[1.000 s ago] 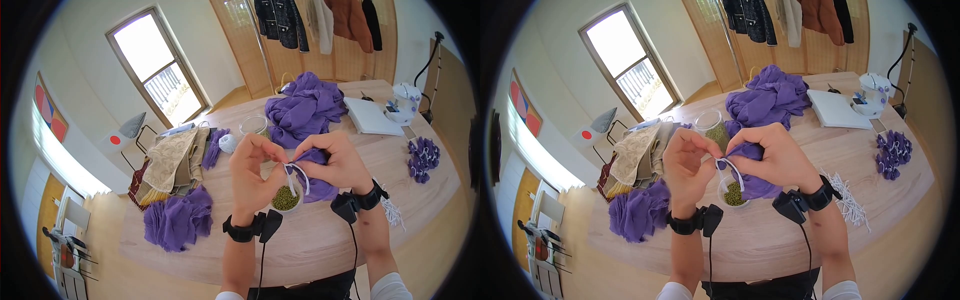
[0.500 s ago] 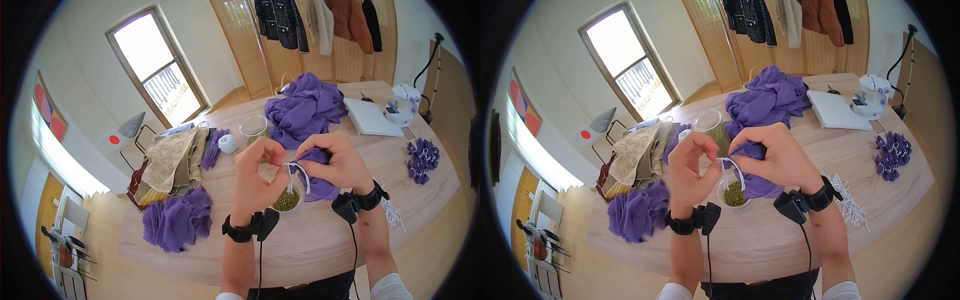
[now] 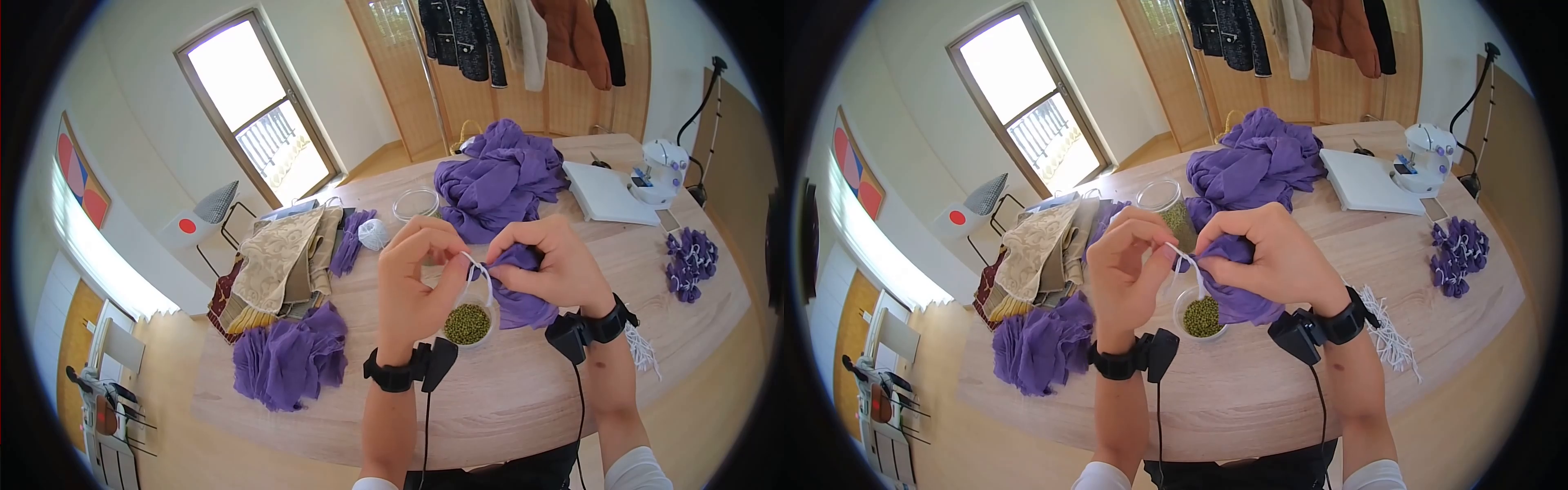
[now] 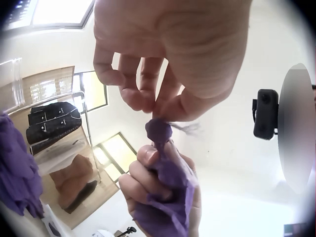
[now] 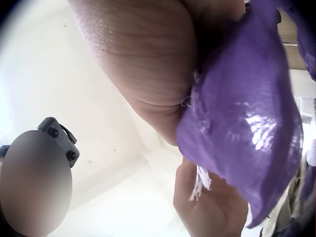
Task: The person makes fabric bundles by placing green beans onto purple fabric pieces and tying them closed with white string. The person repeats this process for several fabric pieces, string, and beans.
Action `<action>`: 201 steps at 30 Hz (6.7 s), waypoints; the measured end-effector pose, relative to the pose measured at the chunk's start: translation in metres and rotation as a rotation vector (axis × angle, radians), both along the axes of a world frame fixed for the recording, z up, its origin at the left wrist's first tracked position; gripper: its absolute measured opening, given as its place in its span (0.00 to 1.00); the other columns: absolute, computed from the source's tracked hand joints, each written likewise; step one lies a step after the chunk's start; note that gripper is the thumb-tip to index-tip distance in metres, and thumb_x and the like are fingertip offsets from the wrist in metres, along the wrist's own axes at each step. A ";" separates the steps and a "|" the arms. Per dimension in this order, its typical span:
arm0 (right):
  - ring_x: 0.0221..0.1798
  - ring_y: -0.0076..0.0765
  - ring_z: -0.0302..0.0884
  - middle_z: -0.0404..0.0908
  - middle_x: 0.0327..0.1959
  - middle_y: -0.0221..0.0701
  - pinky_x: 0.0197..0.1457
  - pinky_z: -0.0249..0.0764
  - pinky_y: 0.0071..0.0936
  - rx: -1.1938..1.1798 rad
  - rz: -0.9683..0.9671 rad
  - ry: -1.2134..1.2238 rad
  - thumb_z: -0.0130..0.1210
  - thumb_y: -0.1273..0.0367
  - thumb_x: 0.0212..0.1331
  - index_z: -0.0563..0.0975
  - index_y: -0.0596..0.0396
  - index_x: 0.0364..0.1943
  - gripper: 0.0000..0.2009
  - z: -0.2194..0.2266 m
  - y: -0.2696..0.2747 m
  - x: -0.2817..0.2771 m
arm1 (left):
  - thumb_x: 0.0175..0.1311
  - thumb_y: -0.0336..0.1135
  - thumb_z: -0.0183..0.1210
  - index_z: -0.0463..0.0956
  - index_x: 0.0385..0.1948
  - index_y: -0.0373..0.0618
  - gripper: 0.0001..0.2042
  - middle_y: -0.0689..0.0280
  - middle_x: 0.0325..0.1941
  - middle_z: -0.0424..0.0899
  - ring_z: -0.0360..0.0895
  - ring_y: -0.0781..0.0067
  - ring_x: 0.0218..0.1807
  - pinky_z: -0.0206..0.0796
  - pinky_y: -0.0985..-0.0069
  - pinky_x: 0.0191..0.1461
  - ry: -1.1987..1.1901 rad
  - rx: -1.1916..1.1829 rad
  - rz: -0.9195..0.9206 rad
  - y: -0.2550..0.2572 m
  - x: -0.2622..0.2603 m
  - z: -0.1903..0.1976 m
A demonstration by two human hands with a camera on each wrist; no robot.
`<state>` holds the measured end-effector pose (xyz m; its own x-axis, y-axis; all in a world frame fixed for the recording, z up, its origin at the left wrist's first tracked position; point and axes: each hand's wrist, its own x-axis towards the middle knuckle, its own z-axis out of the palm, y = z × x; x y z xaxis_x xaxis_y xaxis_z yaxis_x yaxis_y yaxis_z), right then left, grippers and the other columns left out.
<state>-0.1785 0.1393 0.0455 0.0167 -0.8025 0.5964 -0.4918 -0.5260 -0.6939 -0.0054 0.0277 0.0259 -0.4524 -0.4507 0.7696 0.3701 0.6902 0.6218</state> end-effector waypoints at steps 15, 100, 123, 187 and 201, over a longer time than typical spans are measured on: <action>0.25 0.32 0.75 0.78 0.20 0.36 0.34 0.71 0.27 0.077 -0.333 0.214 0.61 0.71 0.48 0.81 0.60 0.33 0.08 0.003 0.018 -0.042 | 0.72 0.32 0.54 0.76 0.38 0.42 0.05 0.65 0.34 0.80 0.79 0.74 0.38 0.71 0.75 0.41 -0.078 0.603 -0.133 0.001 0.003 -0.001; 0.25 0.27 0.83 0.84 0.21 0.37 0.30 0.75 0.22 0.494 -0.021 0.114 0.61 0.74 0.53 0.80 0.67 0.31 0.07 -0.044 -0.045 -0.001 | 0.57 0.17 0.59 0.80 0.38 0.31 0.08 0.65 0.32 0.80 0.79 0.78 0.31 0.75 0.79 0.36 -0.864 0.353 -0.078 -0.053 0.024 -0.040; 0.27 0.36 0.83 0.84 0.24 0.41 0.35 0.76 0.26 0.417 0.010 0.164 0.61 0.75 0.49 0.81 0.64 0.31 0.06 -0.039 -0.041 0.001 | 0.49 0.26 0.63 0.82 0.37 0.37 0.11 0.59 0.31 0.85 0.82 0.65 0.35 0.74 0.71 0.42 -0.934 0.055 0.065 -0.052 0.018 -0.049; 0.22 0.24 0.68 0.74 0.17 0.36 0.28 0.66 0.26 0.427 -0.055 0.192 0.66 0.71 0.51 0.80 0.66 0.30 0.10 -0.024 -0.026 -0.029 | 0.50 0.32 0.71 0.80 0.31 0.30 0.13 0.61 0.23 0.78 0.72 0.76 0.26 0.66 0.75 0.34 -0.912 0.143 0.209 -0.036 0.058 0.000; 0.28 0.13 0.75 0.80 0.25 0.24 0.27 0.68 0.15 0.151 -0.110 -0.091 0.64 0.71 0.56 0.82 0.60 0.34 0.06 -0.026 -0.020 -0.049 | 0.64 0.31 0.59 0.77 0.36 0.34 0.08 0.58 0.21 0.79 0.76 0.63 0.22 0.68 0.70 0.29 -0.742 -0.041 0.193 -0.011 0.053 -0.019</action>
<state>-0.2272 0.1193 0.0192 -0.1244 -0.8768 0.4645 -0.4723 -0.3593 -0.8048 0.0477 0.0171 0.0064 -0.7727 -0.5522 0.3131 -0.2637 0.7279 0.6329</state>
